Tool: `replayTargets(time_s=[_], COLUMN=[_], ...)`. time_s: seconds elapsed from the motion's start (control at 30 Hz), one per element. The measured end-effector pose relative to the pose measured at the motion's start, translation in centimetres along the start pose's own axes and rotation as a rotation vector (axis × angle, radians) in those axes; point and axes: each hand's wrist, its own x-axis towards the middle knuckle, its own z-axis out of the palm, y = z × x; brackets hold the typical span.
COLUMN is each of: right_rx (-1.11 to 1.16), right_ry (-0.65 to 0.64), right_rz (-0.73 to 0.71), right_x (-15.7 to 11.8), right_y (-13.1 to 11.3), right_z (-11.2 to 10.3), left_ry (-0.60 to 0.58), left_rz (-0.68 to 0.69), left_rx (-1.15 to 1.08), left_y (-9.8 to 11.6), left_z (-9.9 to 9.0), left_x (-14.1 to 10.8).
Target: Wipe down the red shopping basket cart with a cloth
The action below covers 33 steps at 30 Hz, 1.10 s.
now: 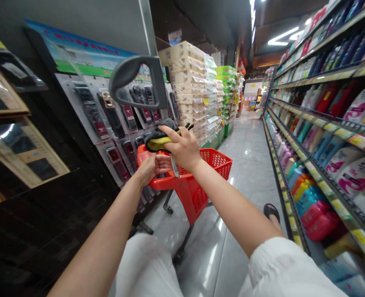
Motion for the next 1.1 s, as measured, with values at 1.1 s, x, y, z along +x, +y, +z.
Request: replayTargets(time_s=[1.1], right_rx=[0.207], right_ry=[-0.041], right_rz=[0.811], right_x=[-17.0], right_y=[-9.9], right_z=[10.5], left_ry=[-0.099], left_rz=[-0.021], left_rx=[0.088], left_y=[0.2], left_z=[0.2], left_x=[0.4])
